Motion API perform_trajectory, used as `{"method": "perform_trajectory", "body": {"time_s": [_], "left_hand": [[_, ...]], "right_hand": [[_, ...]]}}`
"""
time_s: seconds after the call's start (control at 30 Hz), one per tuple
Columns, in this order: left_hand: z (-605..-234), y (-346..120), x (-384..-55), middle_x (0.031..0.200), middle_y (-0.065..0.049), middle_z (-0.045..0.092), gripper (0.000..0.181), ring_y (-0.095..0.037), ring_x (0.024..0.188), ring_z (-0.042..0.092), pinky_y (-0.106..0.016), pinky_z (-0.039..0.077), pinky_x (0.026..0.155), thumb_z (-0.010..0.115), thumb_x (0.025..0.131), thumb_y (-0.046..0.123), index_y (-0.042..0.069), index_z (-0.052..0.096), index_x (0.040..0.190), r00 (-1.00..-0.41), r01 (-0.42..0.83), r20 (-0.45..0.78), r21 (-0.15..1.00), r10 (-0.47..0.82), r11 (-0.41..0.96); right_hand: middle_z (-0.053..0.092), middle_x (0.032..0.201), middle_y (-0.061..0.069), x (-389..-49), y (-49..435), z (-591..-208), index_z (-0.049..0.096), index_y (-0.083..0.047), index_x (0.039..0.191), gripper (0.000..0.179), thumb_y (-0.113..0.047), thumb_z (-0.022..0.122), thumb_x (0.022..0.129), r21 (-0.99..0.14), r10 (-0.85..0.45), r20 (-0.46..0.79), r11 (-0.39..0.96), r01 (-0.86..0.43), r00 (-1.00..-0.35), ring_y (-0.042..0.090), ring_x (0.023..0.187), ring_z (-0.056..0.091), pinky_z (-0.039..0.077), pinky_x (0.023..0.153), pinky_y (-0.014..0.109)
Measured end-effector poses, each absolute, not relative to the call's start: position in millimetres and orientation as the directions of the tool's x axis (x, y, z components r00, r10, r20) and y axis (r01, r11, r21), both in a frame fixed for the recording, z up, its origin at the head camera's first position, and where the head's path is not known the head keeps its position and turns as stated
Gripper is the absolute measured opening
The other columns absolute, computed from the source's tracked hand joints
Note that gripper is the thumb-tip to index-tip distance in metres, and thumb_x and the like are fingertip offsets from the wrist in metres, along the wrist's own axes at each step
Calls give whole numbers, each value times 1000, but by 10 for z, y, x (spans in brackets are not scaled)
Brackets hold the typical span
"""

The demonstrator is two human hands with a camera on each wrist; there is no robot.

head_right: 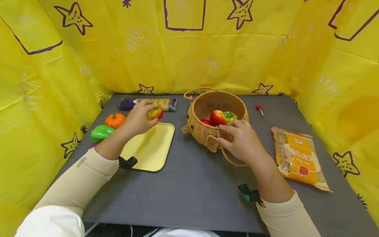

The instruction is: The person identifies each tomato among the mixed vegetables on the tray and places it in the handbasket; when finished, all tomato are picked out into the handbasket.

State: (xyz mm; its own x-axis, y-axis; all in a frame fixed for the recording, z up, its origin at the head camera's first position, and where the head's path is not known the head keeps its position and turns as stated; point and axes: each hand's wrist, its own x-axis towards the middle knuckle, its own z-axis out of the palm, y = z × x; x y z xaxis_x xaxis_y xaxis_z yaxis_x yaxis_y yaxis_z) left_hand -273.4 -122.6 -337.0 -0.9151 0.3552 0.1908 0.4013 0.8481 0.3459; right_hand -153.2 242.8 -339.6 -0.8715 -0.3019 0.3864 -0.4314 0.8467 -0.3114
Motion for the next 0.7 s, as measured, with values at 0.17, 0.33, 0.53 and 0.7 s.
{"method": "perform_trajectory", "body": {"time_s": [0.17,0.33,0.53,0.7], "left_hand": [[-3195,-985,-2739,148,-16,47,52,-44,132,46,-57,41,109,73,92,25,15,61,142,-893,447,230,359,386,820],[-3027,-683,-2749,148,-13,48,52,-42,134,45,-54,45,106,72,93,27,17,61,143,-862,505,259,353,436,787],[-2871,-305,-2742,148,-13,48,50,-40,135,45,-50,46,107,71,94,25,17,61,143,-802,595,298,322,517,736],[-2832,-49,-2721,151,-11,46,51,-38,137,44,-48,45,108,69,96,25,18,58,145,-777,629,272,308,568,714]], "right_hand": [[69,115,19,-1526,2427,-3392,76,-8,123,42,-25,83,86,-310,-305,384,847,-433,-871,43,111,57,46,94,60],[69,115,19,-1520,2434,-3399,75,-8,123,42,-25,83,86,-310,-310,391,843,-440,-867,42,109,58,46,92,59],[70,113,18,-1529,2436,-3410,76,-8,121,41,-24,85,84,-302,-316,421,835,-460,-850,41,106,59,46,91,57],[70,111,18,-1540,2433,-3422,77,-8,119,41,-24,86,83,-297,-321,444,828,-476,-836,40,103,60,47,88,56]]}}
